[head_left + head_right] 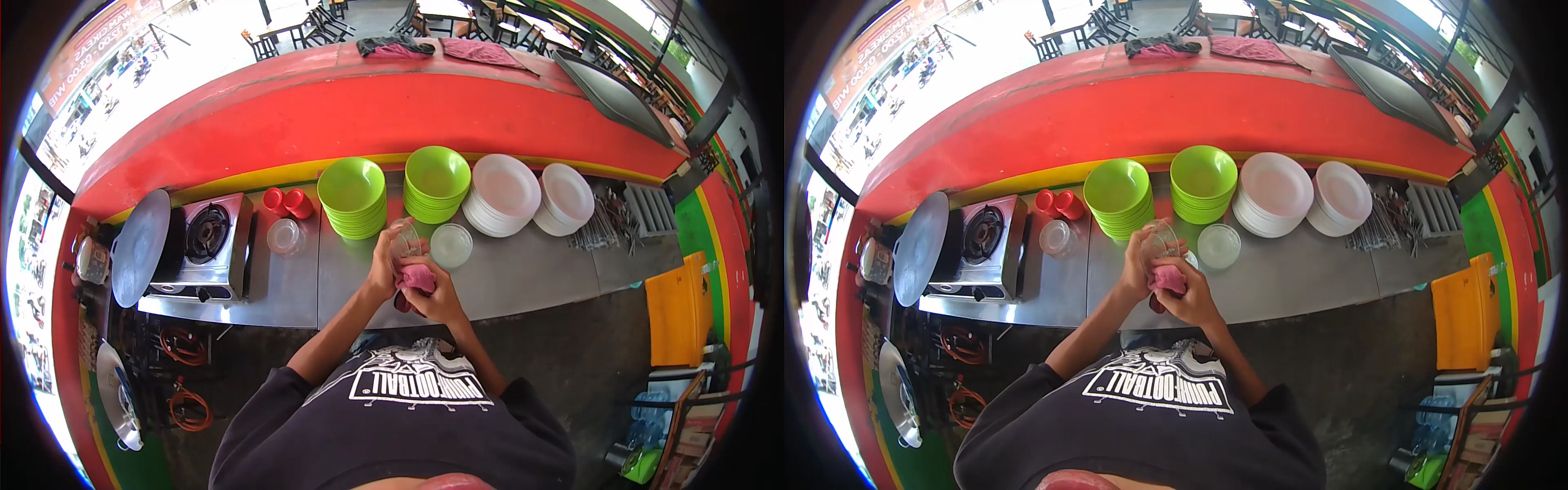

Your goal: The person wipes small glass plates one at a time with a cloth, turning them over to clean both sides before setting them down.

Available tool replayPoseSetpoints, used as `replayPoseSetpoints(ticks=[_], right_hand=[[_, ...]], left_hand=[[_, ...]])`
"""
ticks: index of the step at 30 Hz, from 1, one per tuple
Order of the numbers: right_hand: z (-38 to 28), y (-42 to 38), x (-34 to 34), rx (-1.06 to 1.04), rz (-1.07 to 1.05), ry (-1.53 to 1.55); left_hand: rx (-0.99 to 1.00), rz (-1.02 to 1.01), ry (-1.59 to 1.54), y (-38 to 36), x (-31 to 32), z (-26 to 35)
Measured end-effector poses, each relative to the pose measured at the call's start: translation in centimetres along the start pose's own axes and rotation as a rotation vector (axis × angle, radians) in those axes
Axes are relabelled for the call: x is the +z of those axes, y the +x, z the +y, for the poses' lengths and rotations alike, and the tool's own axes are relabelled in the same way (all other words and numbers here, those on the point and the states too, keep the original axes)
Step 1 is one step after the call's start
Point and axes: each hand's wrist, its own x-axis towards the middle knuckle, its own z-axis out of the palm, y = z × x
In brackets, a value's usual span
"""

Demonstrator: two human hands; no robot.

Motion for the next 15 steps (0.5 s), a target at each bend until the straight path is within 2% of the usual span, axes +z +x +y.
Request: replayPoseSetpoints(ticks=[12, 15], right_hand=[[-0.1, 1.2, -0.5, -0.051, -0.043, 0.008], [0.9, 1.8, -0.8, -0.062, -0.061, -0.008]], left_hand=[[0.074, 0.051, 0.025, 0.3, 0.9, 0.6], [0.087, 0.041, -0.061, 0.5, 0.6, 0.8]])
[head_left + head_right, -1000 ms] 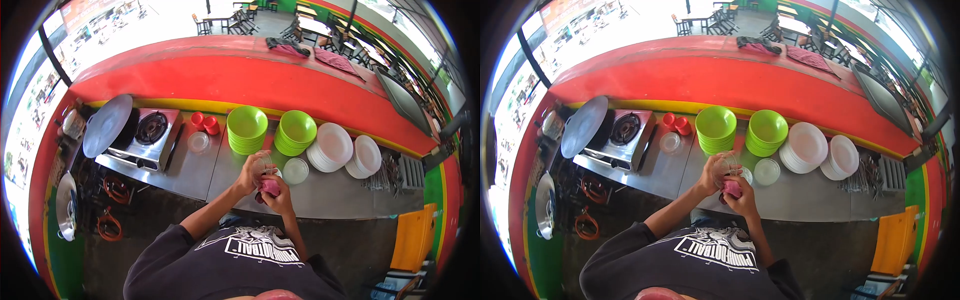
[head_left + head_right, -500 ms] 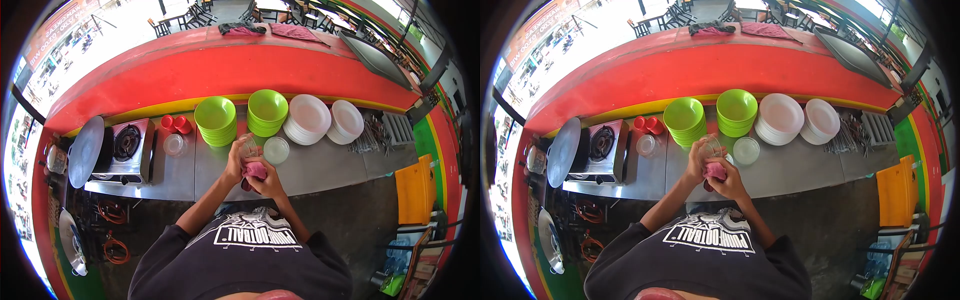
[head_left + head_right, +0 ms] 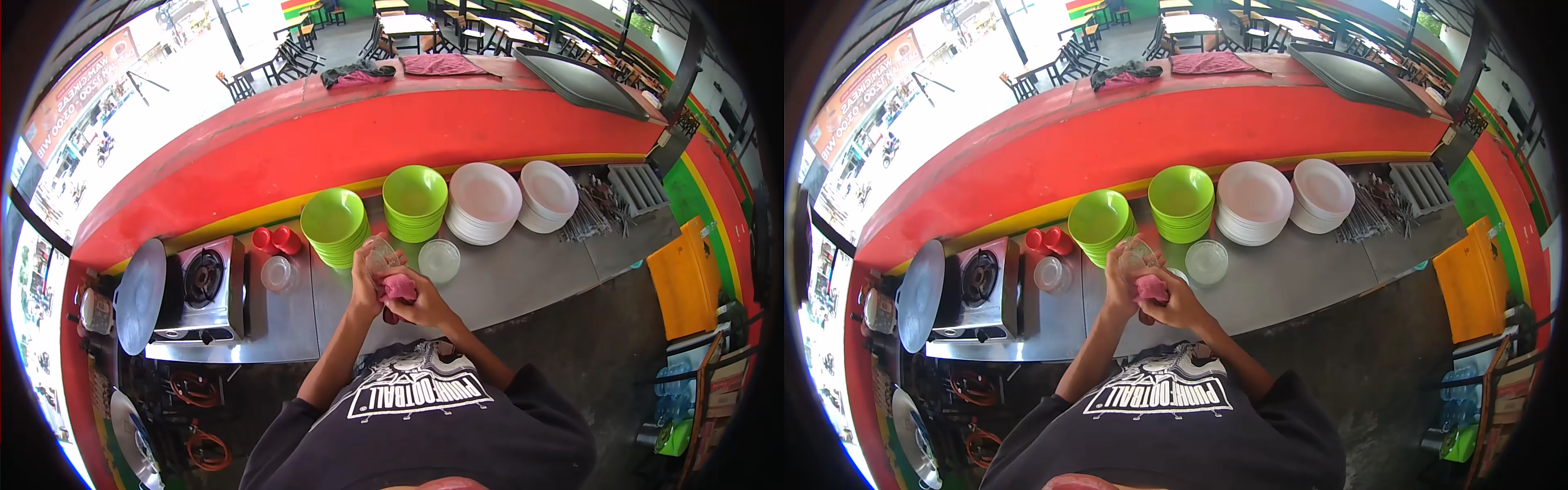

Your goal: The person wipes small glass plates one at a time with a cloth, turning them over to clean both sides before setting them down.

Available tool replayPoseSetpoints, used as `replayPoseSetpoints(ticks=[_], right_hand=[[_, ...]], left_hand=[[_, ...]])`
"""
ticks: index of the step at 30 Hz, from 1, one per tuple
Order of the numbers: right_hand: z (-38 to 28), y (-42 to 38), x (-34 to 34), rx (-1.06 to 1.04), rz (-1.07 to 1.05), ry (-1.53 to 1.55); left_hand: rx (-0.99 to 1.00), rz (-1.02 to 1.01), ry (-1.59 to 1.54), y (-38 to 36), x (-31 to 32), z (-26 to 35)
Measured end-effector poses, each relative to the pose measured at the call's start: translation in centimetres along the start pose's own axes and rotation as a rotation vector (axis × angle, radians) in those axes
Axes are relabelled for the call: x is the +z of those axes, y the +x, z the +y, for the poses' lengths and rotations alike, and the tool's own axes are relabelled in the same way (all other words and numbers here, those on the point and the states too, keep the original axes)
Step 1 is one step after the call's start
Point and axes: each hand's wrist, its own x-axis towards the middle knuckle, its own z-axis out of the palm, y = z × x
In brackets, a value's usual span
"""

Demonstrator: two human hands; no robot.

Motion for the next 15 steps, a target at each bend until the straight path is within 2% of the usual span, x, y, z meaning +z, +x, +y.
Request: replayPoseSetpoints(ticks=[1, 5, 10, 15], right_hand=[[0.2, 0.1, -0.2, 0.008, -0.009, -0.001], [0.9, 0.1, -1.0, 0.020, -0.016, -0.081], [0.7, 0.5, -1.0, -0.095, 0.017, -0.228], [0.6, 0.3, -0.3, -0.080, 0.078, -0.195]], left_hand=[[0.044, -0.016, 0.006, 0.5, -0.5, -0.2], [-0.028, -0.073, -0.050, 0.2, -0.7, 0.7], [-0.076, -0.079, -0.100, 0.6, -0.7, 0.9], [-0.051, 0.016, 0.041, 1.4, -0.9, -0.4]])
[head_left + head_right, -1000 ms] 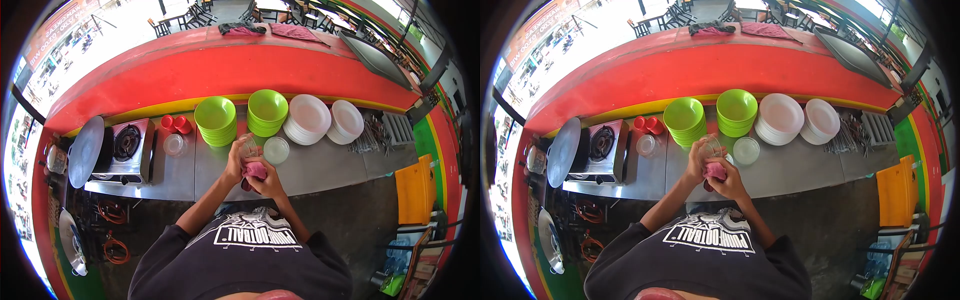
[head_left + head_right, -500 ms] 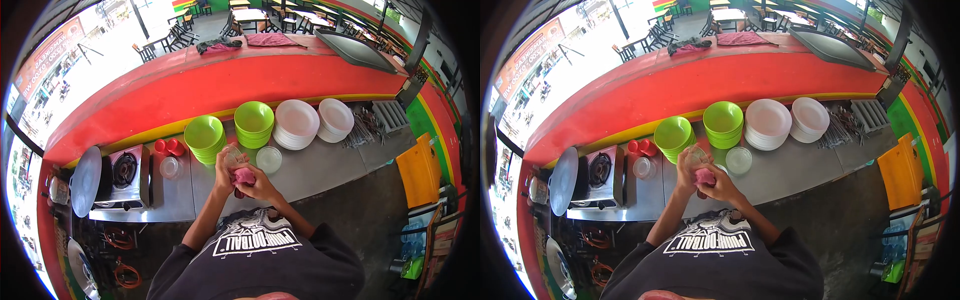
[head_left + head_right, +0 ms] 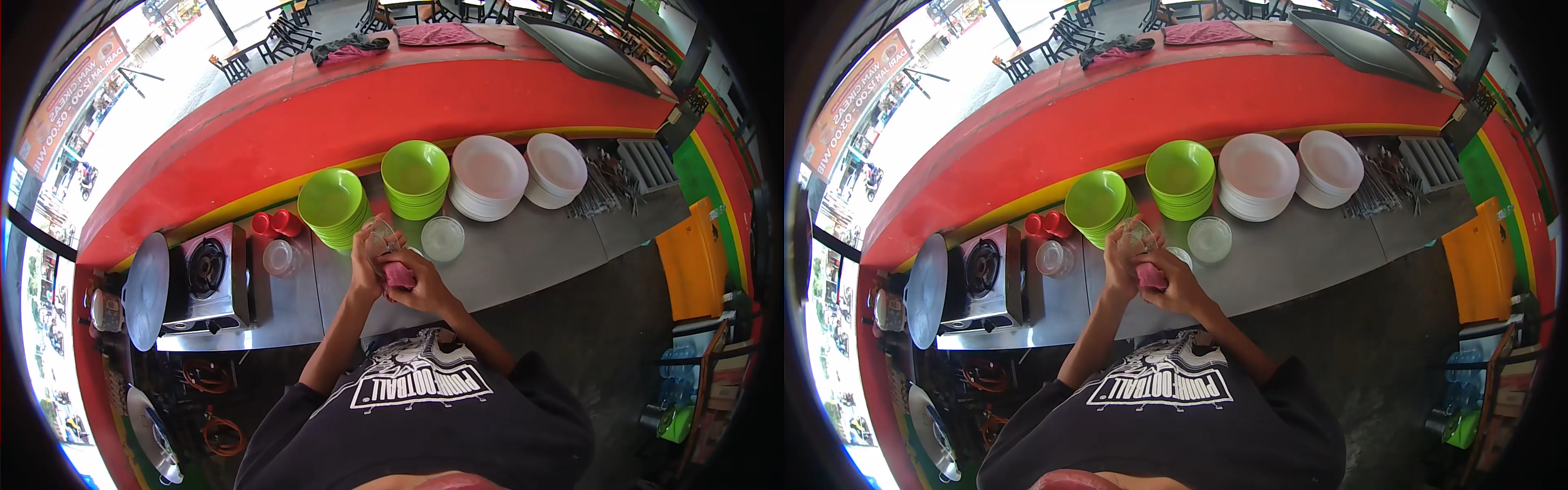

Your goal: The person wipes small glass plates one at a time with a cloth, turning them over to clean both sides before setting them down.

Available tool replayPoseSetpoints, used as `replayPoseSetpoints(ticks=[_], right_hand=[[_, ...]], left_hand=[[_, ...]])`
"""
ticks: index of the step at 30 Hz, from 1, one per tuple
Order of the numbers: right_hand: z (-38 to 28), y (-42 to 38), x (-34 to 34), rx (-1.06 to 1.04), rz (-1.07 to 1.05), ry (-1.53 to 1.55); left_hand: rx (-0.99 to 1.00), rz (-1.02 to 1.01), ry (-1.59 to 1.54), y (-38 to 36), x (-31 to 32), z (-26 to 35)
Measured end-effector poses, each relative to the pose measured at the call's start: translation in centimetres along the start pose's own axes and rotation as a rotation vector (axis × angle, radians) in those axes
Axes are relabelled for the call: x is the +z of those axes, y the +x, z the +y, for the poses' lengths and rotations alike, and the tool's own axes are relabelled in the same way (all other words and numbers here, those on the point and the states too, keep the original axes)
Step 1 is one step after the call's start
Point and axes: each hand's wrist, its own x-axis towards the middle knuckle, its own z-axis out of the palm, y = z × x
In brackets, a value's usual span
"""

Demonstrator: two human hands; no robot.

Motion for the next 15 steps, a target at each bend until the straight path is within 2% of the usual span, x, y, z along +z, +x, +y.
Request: replayPoseSetpoints(ticks=[5, 8, 11, 12, 14, 15], right_hand=[[1.8, -1.5, 0.6, 0.146, 0.041, 0.132], [1.5, -2.2, 0.6, 0.185, 0.118, 0.280], [0.7, -2.9, 0.4, 0.223, 0.272, 0.563], [0.7, -2.8, 0.2, 0.198, 0.351, 0.536], [1.0, -2.4, -0.4, 0.153, 0.513, 0.484], [1.4, -2.7, -0.4, 0.196, 0.515, 0.557]], left_hand=[[0.007, 0.137, 0.110, 0.0, 0.3, -1.4], [0.000, 0.140, 0.074, -0.5, 1.4, -1.1], [0.052, -0.013, 0.076, 0.1, -1.1, -1.1], [0.113, -0.070, 0.059, -1.3, 1.2, 0.3], [0.180, -0.003, 0.199, -1.2, 0.2, 0.1], [0.211, 0.033, 0.270, -1.6, 0.6, 0.4]])
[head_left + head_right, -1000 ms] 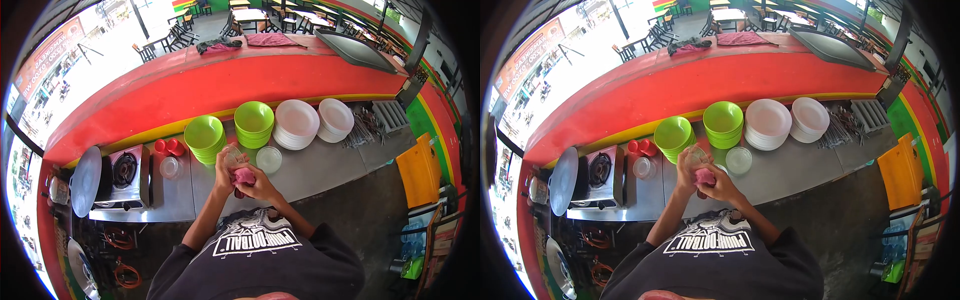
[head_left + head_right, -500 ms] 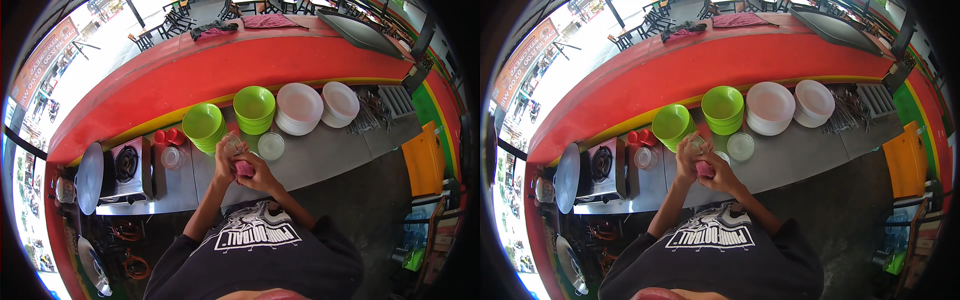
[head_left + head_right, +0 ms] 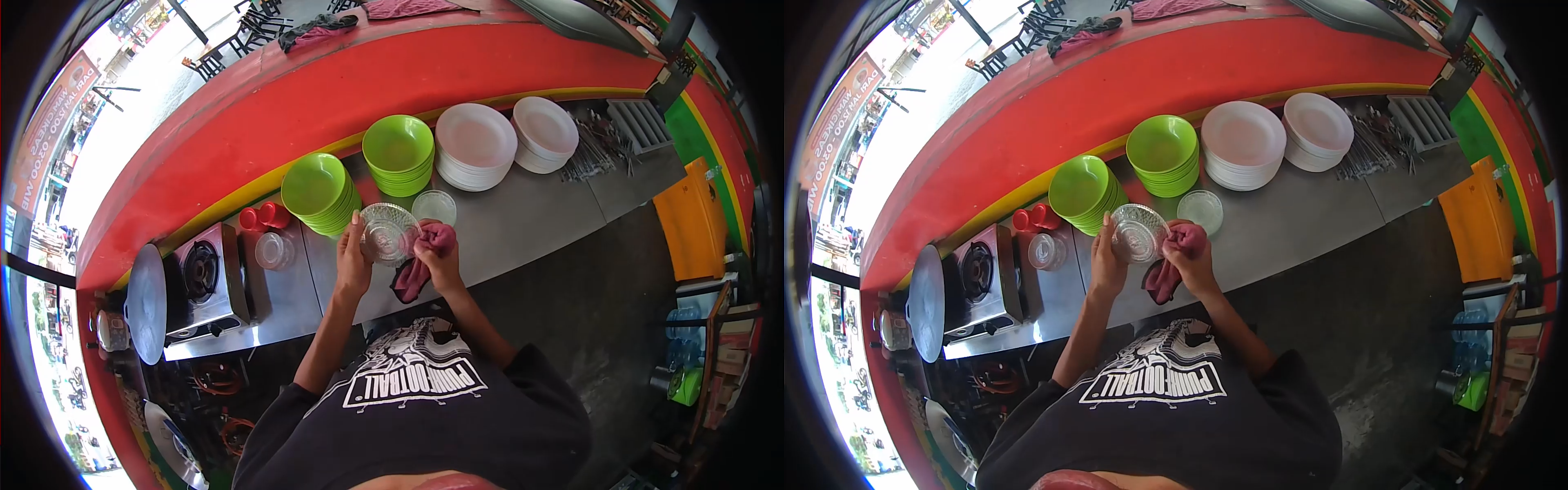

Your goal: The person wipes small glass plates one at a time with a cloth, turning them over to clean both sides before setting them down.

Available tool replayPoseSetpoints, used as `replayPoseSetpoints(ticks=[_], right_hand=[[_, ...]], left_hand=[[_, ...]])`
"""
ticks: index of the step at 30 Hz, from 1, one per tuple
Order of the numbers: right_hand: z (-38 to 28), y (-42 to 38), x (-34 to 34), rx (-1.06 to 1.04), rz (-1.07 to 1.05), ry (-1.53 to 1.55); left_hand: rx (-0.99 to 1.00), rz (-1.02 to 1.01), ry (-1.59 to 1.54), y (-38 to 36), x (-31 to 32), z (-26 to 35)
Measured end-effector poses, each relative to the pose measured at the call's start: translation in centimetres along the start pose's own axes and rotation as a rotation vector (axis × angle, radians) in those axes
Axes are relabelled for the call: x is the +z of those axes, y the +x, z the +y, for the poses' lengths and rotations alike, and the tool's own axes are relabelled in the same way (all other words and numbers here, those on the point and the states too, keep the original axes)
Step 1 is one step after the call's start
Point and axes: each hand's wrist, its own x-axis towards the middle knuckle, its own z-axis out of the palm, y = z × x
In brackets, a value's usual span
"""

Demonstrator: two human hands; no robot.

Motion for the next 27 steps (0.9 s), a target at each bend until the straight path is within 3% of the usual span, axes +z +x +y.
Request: replayPoseSetpoints(ticks=[3, 6, 10, 21, 24, 27], right_hand=[[0.7, -0.4, -0.6, 0.101, 0.037, 0.115], [0.2, -0.8, -0.1, 0.210, 0.112, 0.180], [0.1, -1.7, 0.4, 0.241, 0.155, 0.186], [0.4, -2.4, -0.9, 0.316, 0.278, 0.056], [-0.4, -2.1, -1.1, 0.363, 0.294, 0.089], [-0.3, -1.4, -2.0, 0.337, 0.320, 0.034]], left_hand=[[-0.088, 0.104, -0.177, -1.4, 1.9, 1.1], [0.028, -0.048, -0.058, -1.4, 0.3, -0.3], [0.063, -0.143, 0.449, -0.9, -2.0, 0.7], [-0.123, -0.347, 0.682, -2.9, 0.8, 2.6], [-0.185, -0.362, 0.422, -2.6, -0.5, 0.6], [-0.249, -0.291, -0.056, -3.9, 0.5, -0.8]])
